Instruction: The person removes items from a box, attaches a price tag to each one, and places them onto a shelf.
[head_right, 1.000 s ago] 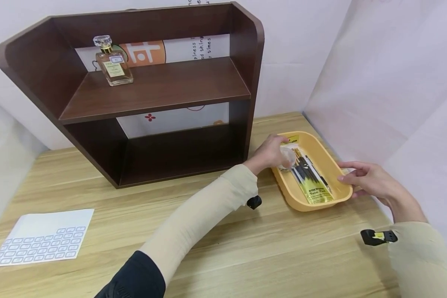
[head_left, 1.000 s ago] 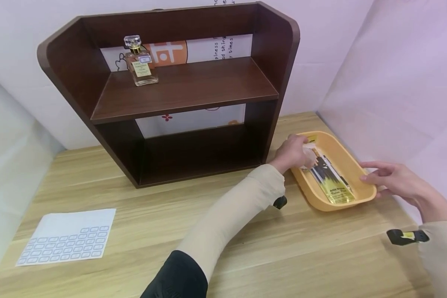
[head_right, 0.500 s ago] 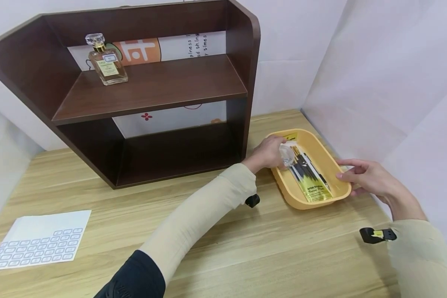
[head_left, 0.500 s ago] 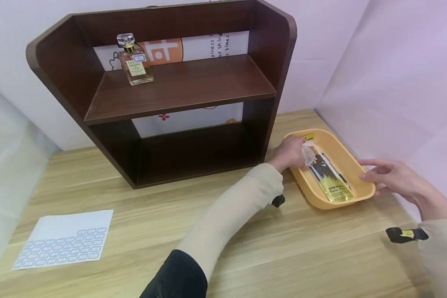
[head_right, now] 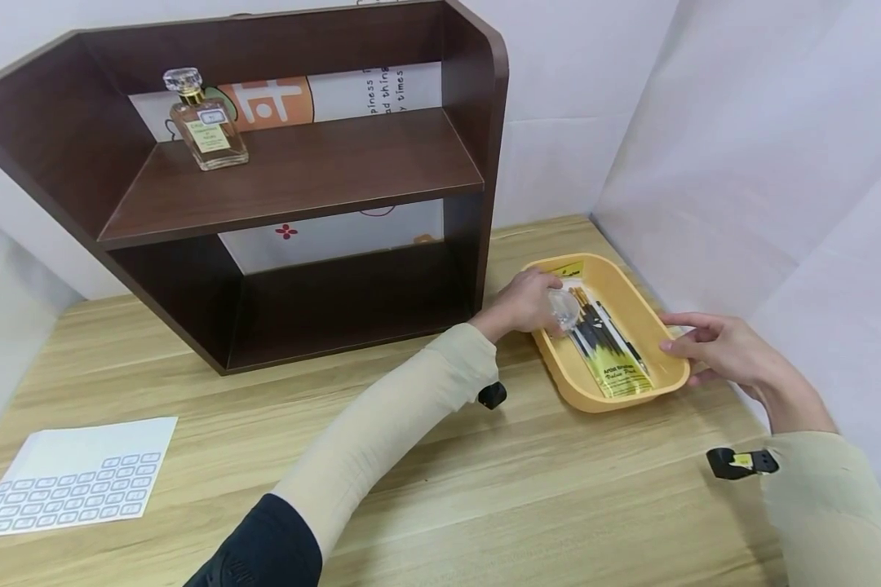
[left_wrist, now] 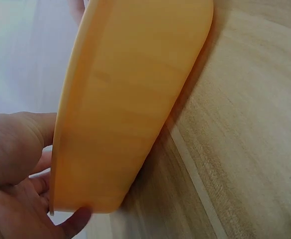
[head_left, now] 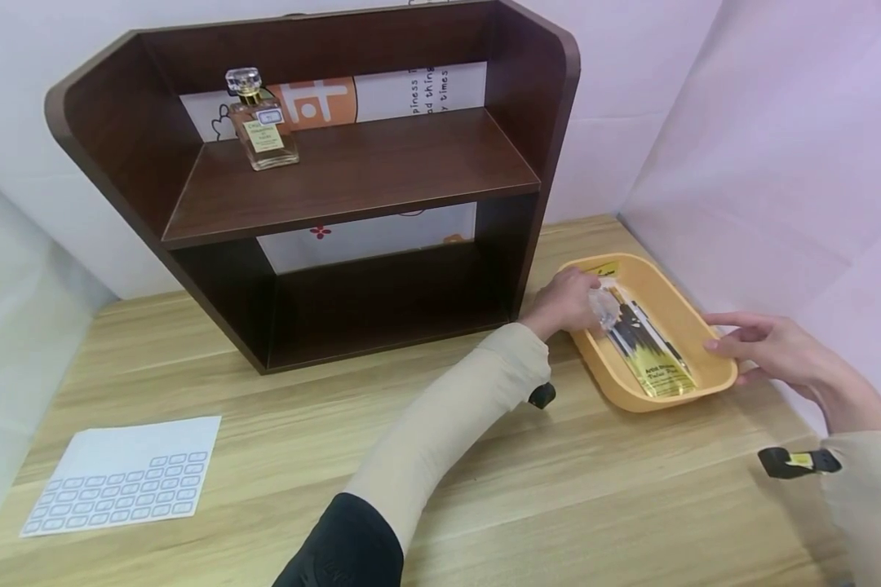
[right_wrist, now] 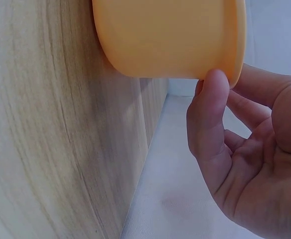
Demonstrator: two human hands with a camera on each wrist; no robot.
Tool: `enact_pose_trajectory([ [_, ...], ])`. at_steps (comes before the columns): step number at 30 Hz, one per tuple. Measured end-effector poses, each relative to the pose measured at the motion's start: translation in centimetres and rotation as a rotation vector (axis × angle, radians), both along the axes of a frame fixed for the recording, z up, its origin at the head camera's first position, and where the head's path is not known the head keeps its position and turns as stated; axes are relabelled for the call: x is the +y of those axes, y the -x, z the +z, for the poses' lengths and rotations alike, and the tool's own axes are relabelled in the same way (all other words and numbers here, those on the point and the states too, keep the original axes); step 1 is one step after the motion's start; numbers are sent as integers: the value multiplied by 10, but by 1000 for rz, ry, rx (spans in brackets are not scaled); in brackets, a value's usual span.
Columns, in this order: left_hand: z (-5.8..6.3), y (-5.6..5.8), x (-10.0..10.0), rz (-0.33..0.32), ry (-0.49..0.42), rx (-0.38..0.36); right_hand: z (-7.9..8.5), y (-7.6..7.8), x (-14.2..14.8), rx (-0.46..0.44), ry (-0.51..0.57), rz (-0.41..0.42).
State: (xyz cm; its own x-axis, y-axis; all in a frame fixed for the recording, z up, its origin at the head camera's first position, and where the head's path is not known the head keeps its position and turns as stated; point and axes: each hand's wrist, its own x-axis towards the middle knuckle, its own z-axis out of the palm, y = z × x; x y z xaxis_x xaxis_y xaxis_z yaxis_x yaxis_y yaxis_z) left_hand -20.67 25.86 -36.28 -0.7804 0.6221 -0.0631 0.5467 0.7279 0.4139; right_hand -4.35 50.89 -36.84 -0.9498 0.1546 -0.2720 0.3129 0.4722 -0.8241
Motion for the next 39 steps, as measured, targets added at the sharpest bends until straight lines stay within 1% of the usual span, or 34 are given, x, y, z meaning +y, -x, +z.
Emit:
enact_pose_trajectory([
  [8, -1, -1, -1, 6, 12, 15, -1, 0, -1, 0, -7, 2],
  [18, -2, -1, -5, -11, -4, 43, -1, 0, -2, 9, -21, 2],
  [21, -1, -2, -5, -5, -14, 37, -1, 0, -2, 14, -21, 3],
  [28, 2, -4, -7, 10, -60, -2, -1, -1, -2, 29, -8, 6],
  [34, 6, -6, -10, -35, -76, 9, -1, 0, -2, 22, -5, 6],
  [39, 13, -7, -15, -79, -128, 13, 0, 0, -2, 33, -9, 7],
])
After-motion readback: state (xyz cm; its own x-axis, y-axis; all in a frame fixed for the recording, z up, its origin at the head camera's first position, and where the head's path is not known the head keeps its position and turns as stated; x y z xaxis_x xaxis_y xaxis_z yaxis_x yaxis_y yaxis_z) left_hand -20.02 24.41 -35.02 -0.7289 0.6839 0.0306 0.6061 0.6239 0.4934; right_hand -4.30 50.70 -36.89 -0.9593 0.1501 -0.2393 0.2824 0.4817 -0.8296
